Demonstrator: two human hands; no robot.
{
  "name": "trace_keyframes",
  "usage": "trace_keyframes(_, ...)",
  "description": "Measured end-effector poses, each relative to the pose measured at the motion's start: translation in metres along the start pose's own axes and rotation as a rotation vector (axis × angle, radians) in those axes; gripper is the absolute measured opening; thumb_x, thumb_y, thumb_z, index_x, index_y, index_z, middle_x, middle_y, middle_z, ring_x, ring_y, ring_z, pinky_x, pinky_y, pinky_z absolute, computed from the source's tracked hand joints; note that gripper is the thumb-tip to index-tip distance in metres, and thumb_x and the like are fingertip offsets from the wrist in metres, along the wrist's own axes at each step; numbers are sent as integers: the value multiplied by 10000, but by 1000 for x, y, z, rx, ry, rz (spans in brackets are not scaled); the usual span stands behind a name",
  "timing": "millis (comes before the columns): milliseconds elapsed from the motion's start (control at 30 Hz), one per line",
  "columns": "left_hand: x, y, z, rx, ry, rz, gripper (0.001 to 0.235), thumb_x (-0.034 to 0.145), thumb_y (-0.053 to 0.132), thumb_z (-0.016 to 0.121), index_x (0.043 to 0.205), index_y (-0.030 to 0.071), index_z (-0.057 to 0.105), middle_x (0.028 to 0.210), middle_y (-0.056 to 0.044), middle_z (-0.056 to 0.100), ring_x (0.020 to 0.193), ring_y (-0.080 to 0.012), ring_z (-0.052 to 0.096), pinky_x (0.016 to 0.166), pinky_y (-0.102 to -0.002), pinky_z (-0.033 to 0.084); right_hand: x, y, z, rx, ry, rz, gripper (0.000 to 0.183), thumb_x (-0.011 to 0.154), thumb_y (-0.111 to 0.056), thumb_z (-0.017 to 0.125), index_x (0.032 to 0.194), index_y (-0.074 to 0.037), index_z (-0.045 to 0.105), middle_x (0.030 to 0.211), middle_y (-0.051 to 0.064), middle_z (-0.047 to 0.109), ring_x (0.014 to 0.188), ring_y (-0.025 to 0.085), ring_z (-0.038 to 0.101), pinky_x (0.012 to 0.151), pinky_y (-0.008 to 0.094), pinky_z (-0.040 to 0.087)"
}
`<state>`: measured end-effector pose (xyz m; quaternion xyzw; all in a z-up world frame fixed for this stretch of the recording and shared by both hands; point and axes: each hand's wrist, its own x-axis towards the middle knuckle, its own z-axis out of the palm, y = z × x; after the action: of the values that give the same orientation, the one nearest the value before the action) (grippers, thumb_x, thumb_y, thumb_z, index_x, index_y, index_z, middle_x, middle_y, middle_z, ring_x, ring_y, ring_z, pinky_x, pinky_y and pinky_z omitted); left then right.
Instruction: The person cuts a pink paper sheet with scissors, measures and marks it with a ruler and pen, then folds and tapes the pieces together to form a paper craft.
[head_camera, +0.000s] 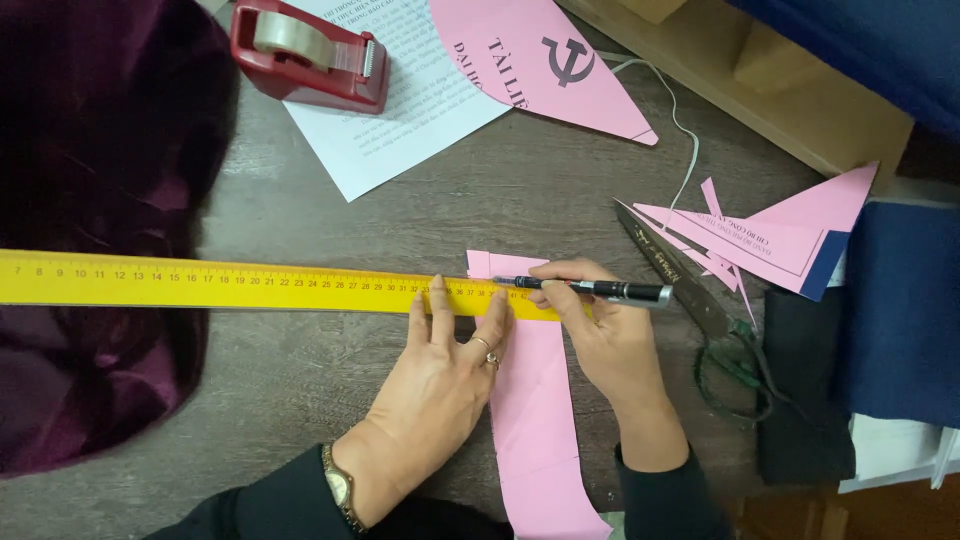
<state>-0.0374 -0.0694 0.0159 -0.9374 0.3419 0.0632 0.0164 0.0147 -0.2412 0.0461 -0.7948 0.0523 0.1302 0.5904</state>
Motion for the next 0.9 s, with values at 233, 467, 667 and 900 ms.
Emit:
trace_keyframes(233, 0, 1, 2, -12, 26, -12, 650, 824, 285, 419, 1423, 39, 369, 1489, -121, 336, 1189, -670, 394, 950, -686, 387, 7, -5, 4, -87, -72, -121, 145, 937, -112, 557, 983, -39, 673, 916, 64, 668, 828, 128, 673, 783, 225, 573)
trace_keyframes(467, 0, 0, 4, -6, 2, 10, 662, 822, 281, 422, 1429, 29, 344, 1497, -145, 312, 1186, -675, 393, 951, -682, 393, 4, -14, -19, -413, 20, -307, 123, 941, -91, 544, 904, -36, 648, 850, 69, 660, 743, 159, 616, 671, 266, 484)
trace_keyframes(667, -1, -38, 3, -180, 144, 39, 492, 803, 127, 486, 1290, 62, 517, 1385, -135, 471, 1113, -454, 519, 1009, -578, 393, -5, -5, -49, -609, 163, -190, 279, 1014, -188, 452, 776, -53, 508, 716, 71, 539, 638, 192, 517, 603, 343, 401)
trace_keyframes(900, -11, -120, -3, -283, -20, -110, 436, 692, 246, 765, 1084, 174, 587, 939, 19, 606, 905, -194, 640, 781, -352, 461, 5, 50, -55, -763, 242, -36, 273, 956, -112, 557, 1185, 37, 552, 1037, 281, 610, 989, 442, 623, 836, 528, 513)
